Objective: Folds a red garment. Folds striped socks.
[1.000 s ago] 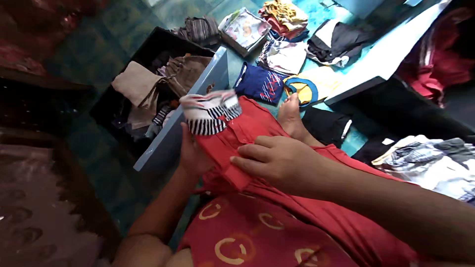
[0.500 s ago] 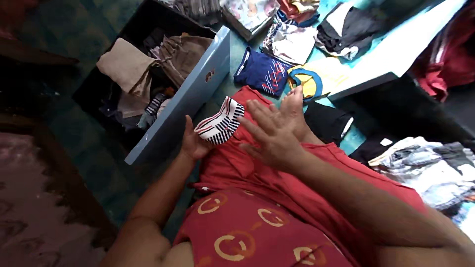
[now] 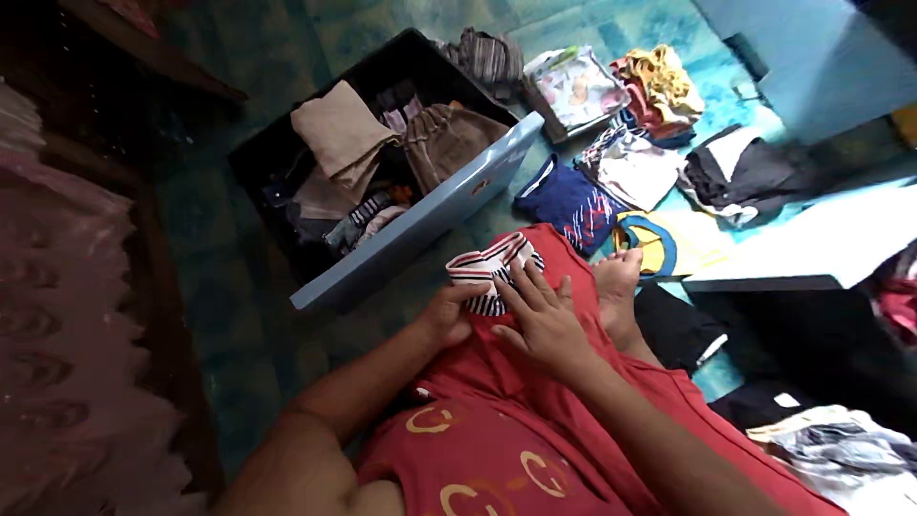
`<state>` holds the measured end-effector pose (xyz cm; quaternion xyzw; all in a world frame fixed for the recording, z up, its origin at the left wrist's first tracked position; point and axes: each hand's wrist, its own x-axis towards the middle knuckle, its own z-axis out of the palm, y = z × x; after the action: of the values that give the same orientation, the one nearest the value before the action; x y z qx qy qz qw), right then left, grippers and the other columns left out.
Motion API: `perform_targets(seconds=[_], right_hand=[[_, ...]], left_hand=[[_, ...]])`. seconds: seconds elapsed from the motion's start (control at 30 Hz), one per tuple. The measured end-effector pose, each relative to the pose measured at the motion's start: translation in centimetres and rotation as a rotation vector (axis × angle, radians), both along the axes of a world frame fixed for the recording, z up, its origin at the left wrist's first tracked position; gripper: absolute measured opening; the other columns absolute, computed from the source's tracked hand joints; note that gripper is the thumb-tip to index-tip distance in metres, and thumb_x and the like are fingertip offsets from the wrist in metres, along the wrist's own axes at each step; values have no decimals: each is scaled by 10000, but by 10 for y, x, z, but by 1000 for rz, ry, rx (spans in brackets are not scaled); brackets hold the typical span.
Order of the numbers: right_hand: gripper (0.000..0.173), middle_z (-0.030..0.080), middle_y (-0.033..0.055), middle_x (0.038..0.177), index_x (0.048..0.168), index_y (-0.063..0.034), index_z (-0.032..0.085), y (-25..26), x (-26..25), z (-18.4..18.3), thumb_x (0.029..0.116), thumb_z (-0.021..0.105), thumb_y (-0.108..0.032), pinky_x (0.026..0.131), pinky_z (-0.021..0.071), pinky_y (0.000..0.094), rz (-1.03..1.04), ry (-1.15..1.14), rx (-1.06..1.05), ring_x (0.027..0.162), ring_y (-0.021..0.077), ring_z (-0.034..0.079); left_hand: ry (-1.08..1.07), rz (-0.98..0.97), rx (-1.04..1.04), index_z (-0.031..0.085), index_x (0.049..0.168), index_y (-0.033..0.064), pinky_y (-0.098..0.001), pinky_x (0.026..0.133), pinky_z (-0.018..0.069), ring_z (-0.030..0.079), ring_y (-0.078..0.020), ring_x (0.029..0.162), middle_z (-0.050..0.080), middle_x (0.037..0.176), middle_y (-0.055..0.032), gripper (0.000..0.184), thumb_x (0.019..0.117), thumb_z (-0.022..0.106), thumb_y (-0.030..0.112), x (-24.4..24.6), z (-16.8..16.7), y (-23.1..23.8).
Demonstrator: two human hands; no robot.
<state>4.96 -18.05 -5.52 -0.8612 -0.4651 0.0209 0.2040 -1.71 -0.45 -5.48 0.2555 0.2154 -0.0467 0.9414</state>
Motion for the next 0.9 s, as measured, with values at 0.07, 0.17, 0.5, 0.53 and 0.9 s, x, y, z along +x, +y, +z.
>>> perform_targets(seconds=[0.07, 0.17, 0.5, 0.53, 0.9], right_hand=[[814, 477, 216, 1551, 1467, -119, 573, -1, -3, 5, 1012, 250, -712, 1066, 204, 845, -19, -9, 15, 1459, 466, 399], [830, 472, 233, 1549, 1419, -103, 610, -6, -8, 16, 1016, 220, -715, 1073, 223, 831, -44, -6, 47, 1462, 477, 388], [1187, 570, -51, 1430, 1575, -166, 277, -69, 23, 61, 653, 892, -591, 1043, 534, 300, -212, 714, 728, 1271, 67, 576], [1160, 630, -34, 1357, 1545, -135, 353, -77, 26, 66, 630, 909, -581, 997, 564, 304, -175, 806, 696, 1202, 69, 623], [205, 676, 52, 898, 1019, 69, 674, -124, -6, 103, 880, 703, -80, 753, 506, 174, -118, 666, 863, 819, -14, 598]], left_hand=[[-56, -31, 49, 600, 1054, 35, -355, 846, 589, 707, -154, 894, 718, 932, -66, 181, 886, 558, -17, 4, 7, -2], [-107, -40, 162, 601, 1047, 5, -333, 833, 590, 700, -135, 862, 711, 909, -56, 203, 860, 587, -71, 8, 19, -8], [-447, -232, 341, 672, 1155, 88, -274, 910, 587, 704, -49, 983, 751, 1042, 63, 346, 861, 660, -95, 6, 65, -18], [-483, -251, 357, 699, 1155, 122, -270, 913, 589, 705, -47, 999, 756, 1065, 69, 357, 853, 694, -69, 7, 67, -21], [-872, -451, 679, 695, 1279, 243, -239, 906, 585, 688, -41, 1060, 724, 1205, 81, 335, 947, 728, 282, 46, 90, -44]])
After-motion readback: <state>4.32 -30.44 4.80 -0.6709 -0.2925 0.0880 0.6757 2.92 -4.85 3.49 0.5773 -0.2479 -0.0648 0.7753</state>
